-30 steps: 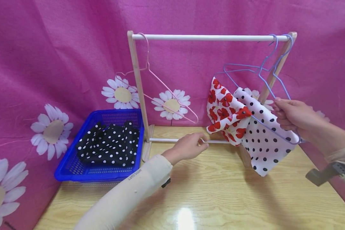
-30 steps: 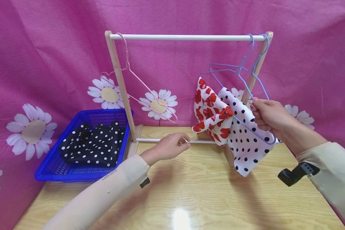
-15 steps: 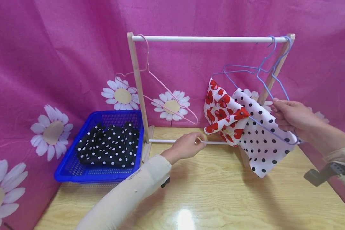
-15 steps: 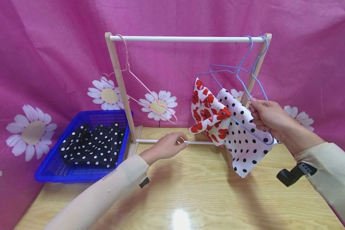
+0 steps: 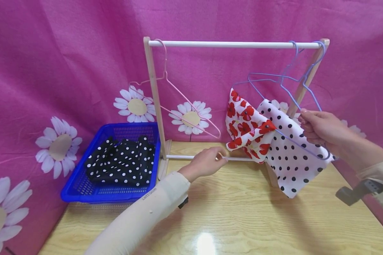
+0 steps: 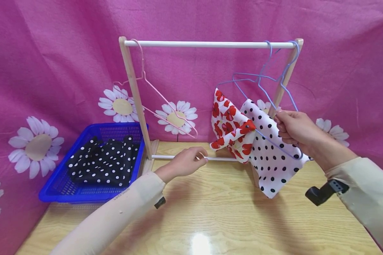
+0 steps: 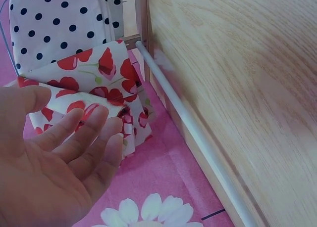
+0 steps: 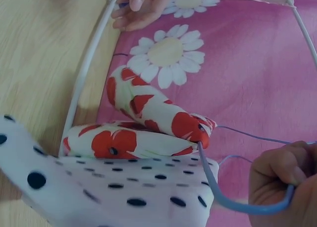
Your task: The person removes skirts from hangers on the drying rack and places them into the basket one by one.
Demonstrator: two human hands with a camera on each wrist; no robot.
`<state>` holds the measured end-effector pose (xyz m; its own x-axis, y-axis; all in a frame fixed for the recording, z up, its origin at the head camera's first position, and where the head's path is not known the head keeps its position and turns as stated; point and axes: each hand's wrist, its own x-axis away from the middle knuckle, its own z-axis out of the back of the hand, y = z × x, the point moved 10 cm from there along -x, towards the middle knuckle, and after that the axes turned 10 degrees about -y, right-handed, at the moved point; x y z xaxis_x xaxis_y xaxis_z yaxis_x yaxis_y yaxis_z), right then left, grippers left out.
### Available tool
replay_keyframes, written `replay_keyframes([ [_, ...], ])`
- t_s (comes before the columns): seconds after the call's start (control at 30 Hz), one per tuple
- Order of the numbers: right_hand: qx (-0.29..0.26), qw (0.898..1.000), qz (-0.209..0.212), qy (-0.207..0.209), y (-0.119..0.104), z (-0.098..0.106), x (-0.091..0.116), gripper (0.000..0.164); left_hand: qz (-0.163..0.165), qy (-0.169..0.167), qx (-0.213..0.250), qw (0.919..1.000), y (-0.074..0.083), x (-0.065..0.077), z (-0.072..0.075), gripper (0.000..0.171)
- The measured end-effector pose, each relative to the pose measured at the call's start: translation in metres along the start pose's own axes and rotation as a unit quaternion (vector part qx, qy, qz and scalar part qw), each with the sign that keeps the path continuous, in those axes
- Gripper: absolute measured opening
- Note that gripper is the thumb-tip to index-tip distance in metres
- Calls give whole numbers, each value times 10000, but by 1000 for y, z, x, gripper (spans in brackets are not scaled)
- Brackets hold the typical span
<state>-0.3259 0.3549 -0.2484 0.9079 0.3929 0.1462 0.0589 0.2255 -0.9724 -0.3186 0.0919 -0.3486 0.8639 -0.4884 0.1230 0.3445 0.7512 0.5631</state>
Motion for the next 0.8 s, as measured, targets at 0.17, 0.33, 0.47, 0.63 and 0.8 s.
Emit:
replay_keyframes([
  [0.17,204,9995,173,-152,-6,-9,-5,41,13,17,-8,10000,0,0,1,31],
  [0.33,275,9993,185,-176,-6,-12,-9,43,-20,49,-23,10000,-2,-1,2,31],
  [0.47,409,9990,102,-131,-5,-12,-11,44,-5,89,18,10000,-4,-1,4,32],
  [0.63,553,9982,161,-187,-7,-15,-13,44,37,98,86,9999,-7,-3,5,33],
  [0.8,846,9963,124,-89,-9,-15,-13,43,92,136,125,9998,-9,-4,7,30],
])
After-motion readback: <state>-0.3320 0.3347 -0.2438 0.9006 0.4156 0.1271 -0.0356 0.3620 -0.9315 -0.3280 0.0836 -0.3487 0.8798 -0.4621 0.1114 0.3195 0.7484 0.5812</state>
